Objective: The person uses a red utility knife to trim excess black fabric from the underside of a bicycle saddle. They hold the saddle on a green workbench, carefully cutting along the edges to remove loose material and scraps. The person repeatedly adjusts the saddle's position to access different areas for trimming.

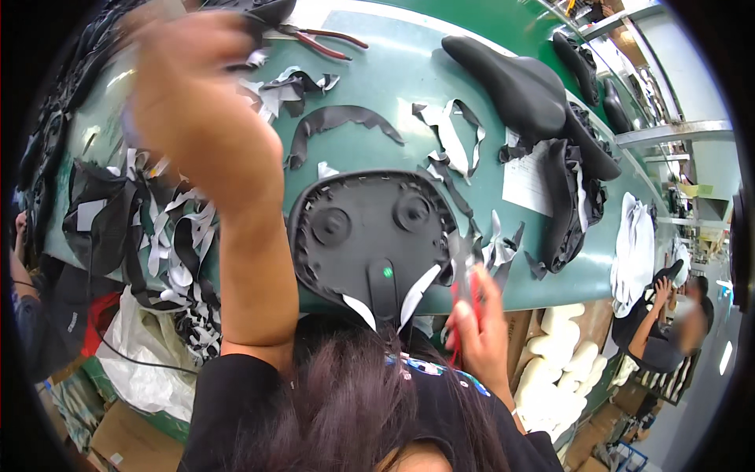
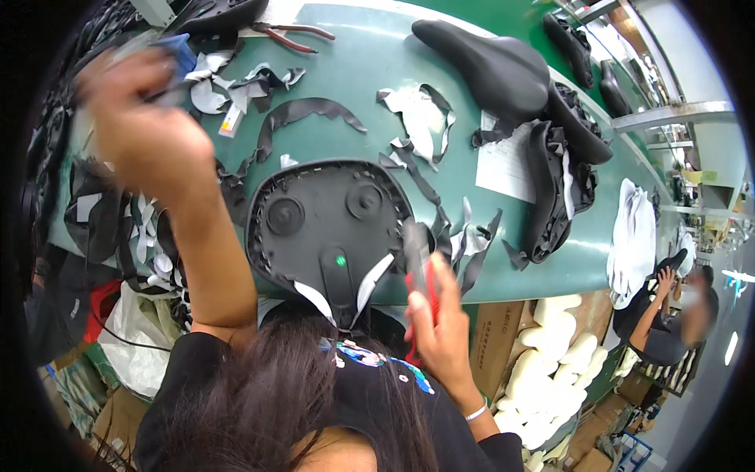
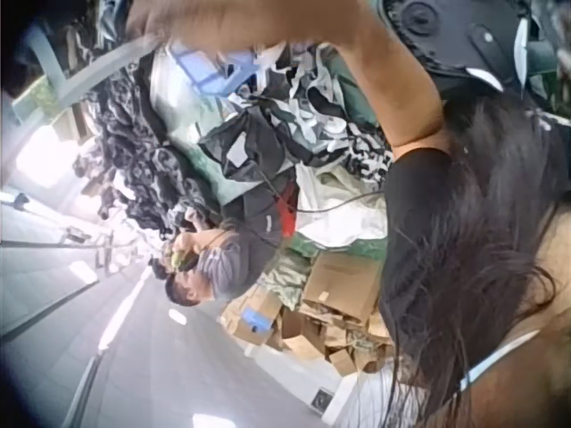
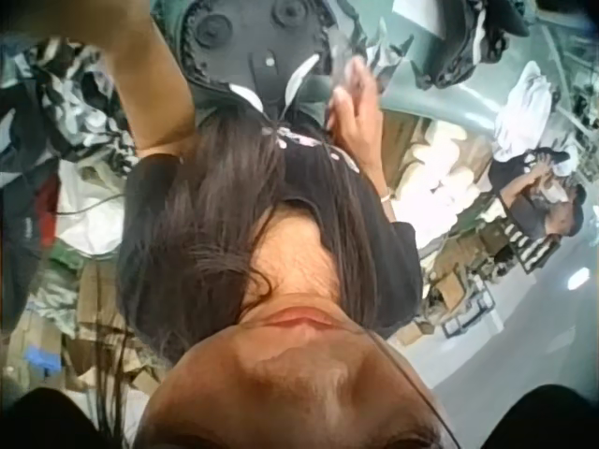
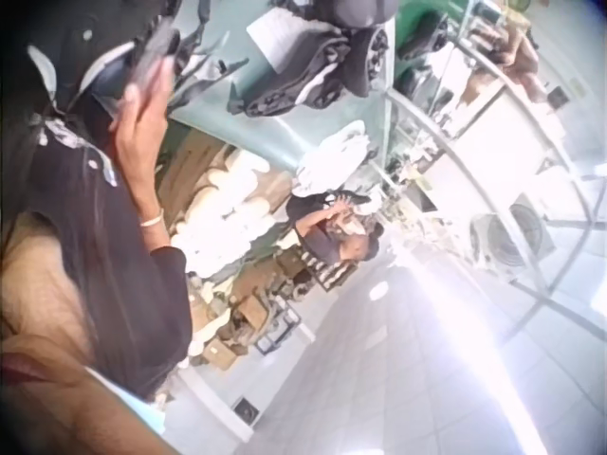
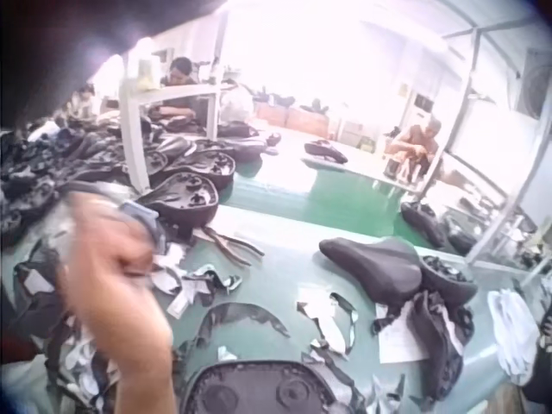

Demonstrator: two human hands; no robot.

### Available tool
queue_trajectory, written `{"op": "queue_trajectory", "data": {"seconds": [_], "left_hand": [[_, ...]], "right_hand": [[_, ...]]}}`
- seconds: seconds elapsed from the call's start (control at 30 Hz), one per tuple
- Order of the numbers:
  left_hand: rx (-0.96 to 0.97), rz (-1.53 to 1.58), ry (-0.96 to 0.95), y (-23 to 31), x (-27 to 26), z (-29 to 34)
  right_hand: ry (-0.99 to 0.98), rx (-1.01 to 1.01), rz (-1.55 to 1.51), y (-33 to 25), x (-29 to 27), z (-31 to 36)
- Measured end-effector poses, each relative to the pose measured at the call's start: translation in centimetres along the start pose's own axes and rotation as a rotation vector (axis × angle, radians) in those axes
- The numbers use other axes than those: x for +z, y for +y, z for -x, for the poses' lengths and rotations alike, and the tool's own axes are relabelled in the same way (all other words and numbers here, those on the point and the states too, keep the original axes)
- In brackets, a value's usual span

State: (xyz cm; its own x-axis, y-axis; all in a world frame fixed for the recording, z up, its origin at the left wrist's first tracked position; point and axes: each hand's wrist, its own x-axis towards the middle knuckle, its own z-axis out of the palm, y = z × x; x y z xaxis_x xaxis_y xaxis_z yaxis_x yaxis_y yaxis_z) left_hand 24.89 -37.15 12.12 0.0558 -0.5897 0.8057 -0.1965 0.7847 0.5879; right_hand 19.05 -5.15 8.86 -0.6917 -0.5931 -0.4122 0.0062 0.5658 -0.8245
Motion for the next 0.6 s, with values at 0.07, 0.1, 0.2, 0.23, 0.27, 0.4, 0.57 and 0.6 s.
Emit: {"op": "queue_trajectory", "data": {"seconds": [0.07, 0.1, 0.2, 0.23, 0.27, 0.4, 0.57, 0.6], "left_hand": [[-0.29, 0.022, -0.559, -1.7, 0.9, 3.1], [-0.217, -0.258, -0.83, -3.1, 0.1, 4.5], [-0.087, -0.315, -0.642, -1.4, -2.3, 6.9], [-0.167, -0.183, -0.672, 0.6, -2.6, 6.8], [-0.249, -0.052, -0.697, 2.3, -2.9, 7.1], [-0.06, -0.174, -1.125, 6.7, -0.8, 10.5], [-0.193, -0.054, -1.007, 5.9, 0.1, 13.9], [-0.227, 0.006, -0.994, 5.6, -0.2, 14.1]], "right_hand": [[0.167, -0.193, -0.079, 0.5, 0.9, -2.6], [0.178, -0.355, 0.012, 0.9, 1.6, -4.6], [0.149, -0.231, -0.249, -1.8, 3.3, -8.5], [0.196, -0.314, -0.247, -2.1, 3.2, -10.3], [0.239, -0.423, -0.153, -2.5, 3.0, -11.9], [0.207, -0.503, -0.257, -4.0, 2.1, -14.7], [0.25, -0.399, 0.139, -2.5, -1.0, -7.9], [0.225, -0.489, 0.22, -1.8, -1.4, -7.2]]}}
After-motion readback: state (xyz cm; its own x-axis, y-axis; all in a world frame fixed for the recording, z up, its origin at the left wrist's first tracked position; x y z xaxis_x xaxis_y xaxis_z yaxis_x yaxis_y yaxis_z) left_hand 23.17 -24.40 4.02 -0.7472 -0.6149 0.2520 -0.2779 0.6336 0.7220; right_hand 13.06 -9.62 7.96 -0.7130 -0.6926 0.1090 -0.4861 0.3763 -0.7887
